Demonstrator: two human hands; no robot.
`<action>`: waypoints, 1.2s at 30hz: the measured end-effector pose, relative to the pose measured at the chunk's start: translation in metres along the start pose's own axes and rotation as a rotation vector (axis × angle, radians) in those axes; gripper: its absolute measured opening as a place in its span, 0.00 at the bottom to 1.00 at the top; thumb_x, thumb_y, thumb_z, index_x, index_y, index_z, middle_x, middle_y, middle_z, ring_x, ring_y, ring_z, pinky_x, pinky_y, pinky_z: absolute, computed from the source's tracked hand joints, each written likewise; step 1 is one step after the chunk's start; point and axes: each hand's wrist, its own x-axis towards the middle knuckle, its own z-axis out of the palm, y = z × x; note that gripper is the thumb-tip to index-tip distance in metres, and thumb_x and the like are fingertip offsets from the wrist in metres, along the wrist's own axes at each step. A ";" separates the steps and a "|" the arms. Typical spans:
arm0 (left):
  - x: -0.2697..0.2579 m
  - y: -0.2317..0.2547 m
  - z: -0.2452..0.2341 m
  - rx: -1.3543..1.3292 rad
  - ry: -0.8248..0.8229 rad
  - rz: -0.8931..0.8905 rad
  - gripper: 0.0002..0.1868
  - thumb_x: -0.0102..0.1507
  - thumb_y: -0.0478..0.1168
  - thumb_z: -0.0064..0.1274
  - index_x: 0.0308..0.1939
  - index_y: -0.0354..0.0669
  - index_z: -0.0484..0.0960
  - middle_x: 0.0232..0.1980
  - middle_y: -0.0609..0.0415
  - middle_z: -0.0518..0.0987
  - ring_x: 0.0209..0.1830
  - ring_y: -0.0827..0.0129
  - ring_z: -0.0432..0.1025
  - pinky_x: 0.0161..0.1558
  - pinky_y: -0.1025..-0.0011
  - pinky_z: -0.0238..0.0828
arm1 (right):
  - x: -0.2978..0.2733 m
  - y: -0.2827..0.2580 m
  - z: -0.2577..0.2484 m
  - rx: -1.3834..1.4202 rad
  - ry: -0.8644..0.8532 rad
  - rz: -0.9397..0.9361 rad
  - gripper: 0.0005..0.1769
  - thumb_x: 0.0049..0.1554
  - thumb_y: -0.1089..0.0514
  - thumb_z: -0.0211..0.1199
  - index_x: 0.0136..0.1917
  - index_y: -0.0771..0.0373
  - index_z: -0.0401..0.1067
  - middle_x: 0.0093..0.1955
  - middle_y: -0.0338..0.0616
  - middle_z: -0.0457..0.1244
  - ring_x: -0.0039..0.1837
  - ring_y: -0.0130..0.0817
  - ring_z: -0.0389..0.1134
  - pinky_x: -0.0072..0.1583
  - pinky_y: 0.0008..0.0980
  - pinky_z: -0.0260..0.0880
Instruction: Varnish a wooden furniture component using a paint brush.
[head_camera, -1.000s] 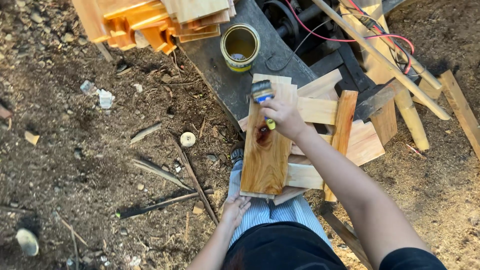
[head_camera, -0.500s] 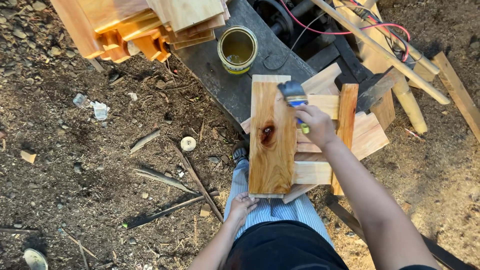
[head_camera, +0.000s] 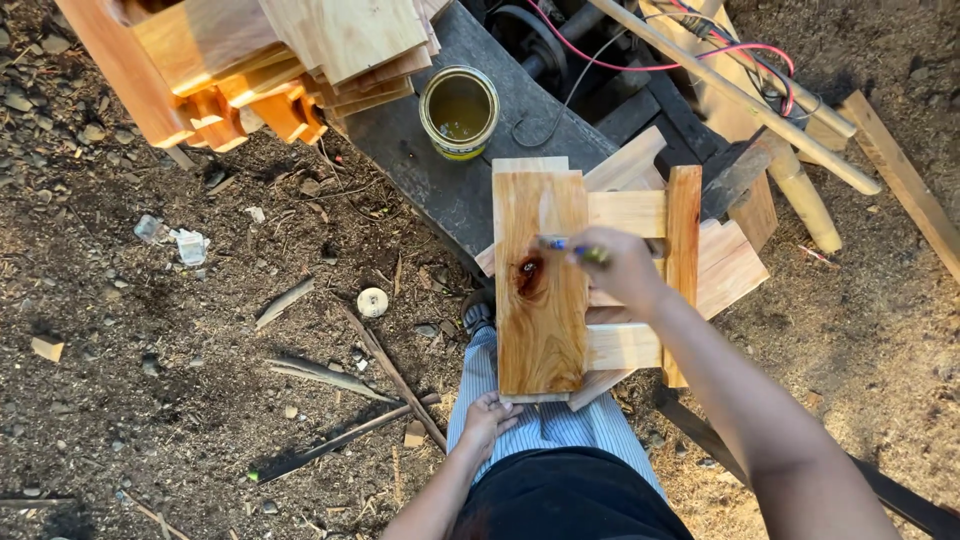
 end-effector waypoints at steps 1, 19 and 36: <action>-0.001 0.000 0.000 -0.004 0.001 0.003 0.16 0.67 0.31 0.51 0.59 0.37 0.72 0.55 0.47 0.81 0.54 0.61 0.79 0.59 0.62 0.77 | 0.013 0.002 -0.002 0.000 -0.002 -0.004 0.11 0.52 0.63 0.74 0.49 0.59 0.79 0.48 0.44 0.72 0.48 0.39 0.73 0.50 0.36 0.76; -0.004 0.006 0.005 0.083 0.000 -0.038 0.17 0.67 0.34 0.51 0.60 0.41 0.72 0.52 0.50 0.85 0.54 0.65 0.81 0.57 0.66 0.77 | 0.228 -0.029 0.060 0.203 0.201 -0.215 0.12 0.53 0.64 0.77 0.49 0.63 0.76 0.47 0.46 0.71 0.49 0.37 0.74 0.50 0.33 0.73; 0.004 0.001 0.000 0.056 -0.040 -0.024 0.16 0.67 0.32 0.50 0.59 0.39 0.73 0.52 0.48 0.85 0.52 0.65 0.83 0.53 0.69 0.80 | 0.225 -0.071 0.046 -0.036 0.170 -0.191 0.09 0.54 0.58 0.73 0.48 0.58 0.77 0.49 0.47 0.71 0.45 0.40 0.75 0.49 0.37 0.75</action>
